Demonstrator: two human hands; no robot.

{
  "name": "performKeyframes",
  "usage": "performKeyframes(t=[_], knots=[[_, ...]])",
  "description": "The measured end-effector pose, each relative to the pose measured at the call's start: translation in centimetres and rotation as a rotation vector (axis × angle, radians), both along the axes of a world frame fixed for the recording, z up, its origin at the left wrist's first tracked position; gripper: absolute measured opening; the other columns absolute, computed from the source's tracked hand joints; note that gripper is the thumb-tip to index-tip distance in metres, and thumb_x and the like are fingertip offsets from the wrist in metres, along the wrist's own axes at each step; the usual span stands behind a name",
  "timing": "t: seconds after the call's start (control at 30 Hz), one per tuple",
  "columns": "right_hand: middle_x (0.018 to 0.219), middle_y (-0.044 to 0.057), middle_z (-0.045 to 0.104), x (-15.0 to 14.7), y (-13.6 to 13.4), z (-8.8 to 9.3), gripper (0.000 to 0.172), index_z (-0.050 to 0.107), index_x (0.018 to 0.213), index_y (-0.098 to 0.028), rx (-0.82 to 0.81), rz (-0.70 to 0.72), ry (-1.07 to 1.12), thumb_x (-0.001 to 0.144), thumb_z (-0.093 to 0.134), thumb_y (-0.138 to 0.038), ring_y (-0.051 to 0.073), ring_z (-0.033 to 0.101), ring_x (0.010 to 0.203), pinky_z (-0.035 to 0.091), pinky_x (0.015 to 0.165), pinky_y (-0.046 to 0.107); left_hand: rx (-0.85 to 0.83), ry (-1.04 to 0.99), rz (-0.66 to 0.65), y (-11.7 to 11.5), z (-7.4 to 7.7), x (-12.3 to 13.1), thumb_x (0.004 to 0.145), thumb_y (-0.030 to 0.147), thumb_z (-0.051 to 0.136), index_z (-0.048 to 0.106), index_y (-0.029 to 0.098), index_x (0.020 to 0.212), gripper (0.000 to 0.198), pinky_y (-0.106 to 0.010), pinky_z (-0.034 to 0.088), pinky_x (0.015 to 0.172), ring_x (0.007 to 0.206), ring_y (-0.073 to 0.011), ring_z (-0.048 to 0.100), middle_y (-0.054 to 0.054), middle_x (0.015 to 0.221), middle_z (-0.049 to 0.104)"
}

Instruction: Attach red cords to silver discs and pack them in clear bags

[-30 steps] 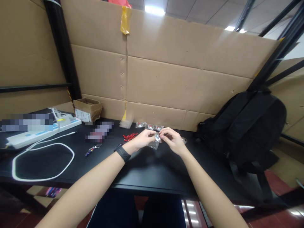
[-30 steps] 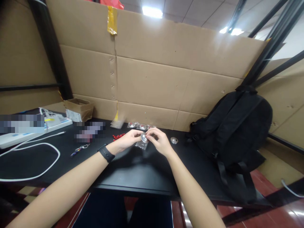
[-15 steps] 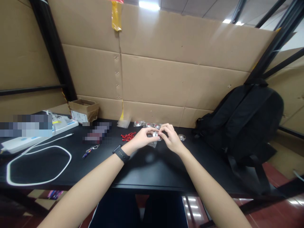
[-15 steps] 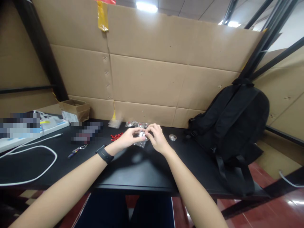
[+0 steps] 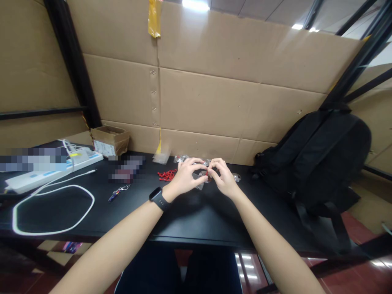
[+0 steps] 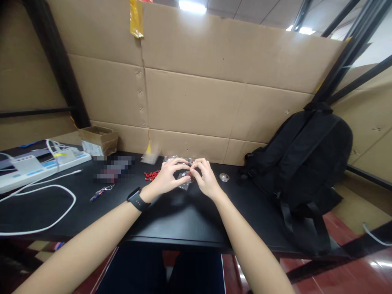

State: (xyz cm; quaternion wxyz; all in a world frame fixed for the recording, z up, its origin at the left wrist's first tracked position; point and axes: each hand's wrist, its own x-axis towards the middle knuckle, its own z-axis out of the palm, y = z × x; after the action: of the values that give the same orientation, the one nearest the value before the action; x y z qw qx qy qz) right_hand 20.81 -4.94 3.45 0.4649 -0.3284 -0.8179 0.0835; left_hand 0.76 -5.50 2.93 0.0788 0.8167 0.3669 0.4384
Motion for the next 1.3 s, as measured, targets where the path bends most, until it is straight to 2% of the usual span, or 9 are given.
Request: performKeyframes(t=[0.1, 0.2, 0.3, 0.4, 0.5, 0.6, 0.87, 1.17, 1.3], knots=[[0.105, 0.008, 0.059, -0.2, -0.1, -0.1, 0.016, 0.062, 0.090, -0.023, -0.017, 0.007, 0.024, 0.098, 0.052, -0.034, 0.024, 0.058, 0.106, 0.045, 0.097, 0.042, 0.019, -0.006, 0.031, 0.1, -0.1, 0.1, 0.087, 0.037, 0.067, 0.077, 0.029, 0.094, 0.015, -0.044, 0.032, 0.103, 0.117, -0.0267, 0.053, -0.003, 0.119, 0.068], [0.113, 0.010, 0.063, -0.4, -0.1, -0.1, 0.017, 0.063, 0.093, -0.023, -0.039, 0.026, 0.062, 0.098, 0.052, -0.035, 0.025, 0.060, 0.110, 0.049, 0.092, 0.039, 0.022, -0.036, 0.098, 0.3, 0.1, -0.1, 0.088, 0.035, 0.066, 0.077, 0.027, 0.090, 0.014, -0.042, 0.032, 0.100, 0.112, -0.0256, 0.054, -0.004, 0.113, 0.069], [0.121, 0.009, 0.066, -0.3, -0.1, -0.2, 0.018, 0.066, 0.106, -0.025, -0.061, 0.062, 0.020, 0.098, 0.053, -0.035, 0.024, 0.061, 0.116, 0.049, 0.099, 0.041, 0.021, -0.075, 0.185, 0.6, 0.4, -0.5, 0.089, 0.033, 0.065, 0.077, 0.025, 0.087, 0.015, -0.043, 0.033, 0.097, 0.109, -0.0256, 0.054, -0.005, 0.110, 0.068], [0.124, 0.007, 0.068, -0.1, 0.0, -0.4, 0.028, 0.064, 0.122, -0.027, -0.082, 0.075, -0.036, 0.097, 0.055, -0.034, 0.024, 0.062, 0.118, 0.046, 0.105, 0.043, -0.011, -0.094, 0.224, 1.1, 0.3, -0.9, 0.088, 0.033, 0.066, 0.077, 0.025, 0.085, 0.013, -0.043, 0.034, 0.096, 0.108, -0.0257, 0.054, -0.005, 0.106, 0.068], [0.126, 0.008, 0.068, -0.1, 0.2, -0.8, 0.044, 0.059, 0.133, -0.028, -0.110, 0.096, -0.047, 0.089, 0.067, -0.035, 0.025, 0.066, 0.113, 0.051, 0.100, 0.042, -0.096, -0.147, 0.176, 1.6, -0.2, -0.9, 0.086, 0.033, 0.068, 0.078, 0.026, 0.088, 0.012, -0.041, 0.038, 0.097, 0.108, -0.0248, 0.057, -0.005, 0.104, 0.068], [0.119, 0.007, 0.070, -0.3, 0.3, -1.1, 0.051, 0.061, 0.129, -0.027, -0.125, 0.100, -0.051, 0.080, 0.077, -0.036, 0.024, 0.070, 0.101, 0.055, 0.093, 0.040, -0.182, -0.227, 0.103, 2.0, -1.0, -0.6, 0.085, 0.034, 0.070, 0.078, 0.025, 0.089, 0.013, -0.038, 0.042, 0.097, 0.105, -0.0230, 0.061, -0.004, 0.104, 0.069], [0.100, 0.005, 0.074, -0.5, 0.4, -1.3, 0.033, 0.068, 0.110, -0.024, -0.123, 0.019, -0.003, 0.080, 0.075, -0.034, 0.022, 0.071, 0.089, 0.057, 0.087, 0.039, -0.182, -0.277, 0.045, 2.1, -1.8, 0.0, 0.084, 0.036, 0.070, 0.079, 0.024, 0.088, 0.016, -0.038, 0.045, 0.098, 0.104, -0.0237, 0.063, -0.006, 0.100, 0.069], [0.106, 0.006, 0.073, -0.3, 0.6, -1.4, 0.035, 0.066, 0.111, -0.022, -0.141, 0.049, -0.005, 0.079, 0.076, -0.033, 0.020, 0.071, 0.091, 0.056, 0.087, 0.036, -0.131, -0.196, 0.041, 2.1, -2.0, 0.3, 0.086, 0.034, 0.066, 0.076, 0.023, 0.089, 0.015, -0.036, 0.045, 0.096, 0.105, -0.0237, 0.062, -0.005, 0.099, 0.069], [0.111, 0.007, 0.071, 1.5, 1.9, -1.5, 0.043, 0.064, 0.115, -0.023, -0.119, -0.037, -0.044, 0.077, 0.078, -0.038, 0.022, 0.068, 0.095, 0.055, 0.083, 0.036, -0.119, -0.123, 0.098, 2.2, -1.9, 0.1, 0.087, 0.030, 0.064, 0.073, 0.021, 0.085, 0.013, -0.035, 0.045, 0.091, 0.100, -0.0232, 0.063, -0.005, 0.098, 0.071]])
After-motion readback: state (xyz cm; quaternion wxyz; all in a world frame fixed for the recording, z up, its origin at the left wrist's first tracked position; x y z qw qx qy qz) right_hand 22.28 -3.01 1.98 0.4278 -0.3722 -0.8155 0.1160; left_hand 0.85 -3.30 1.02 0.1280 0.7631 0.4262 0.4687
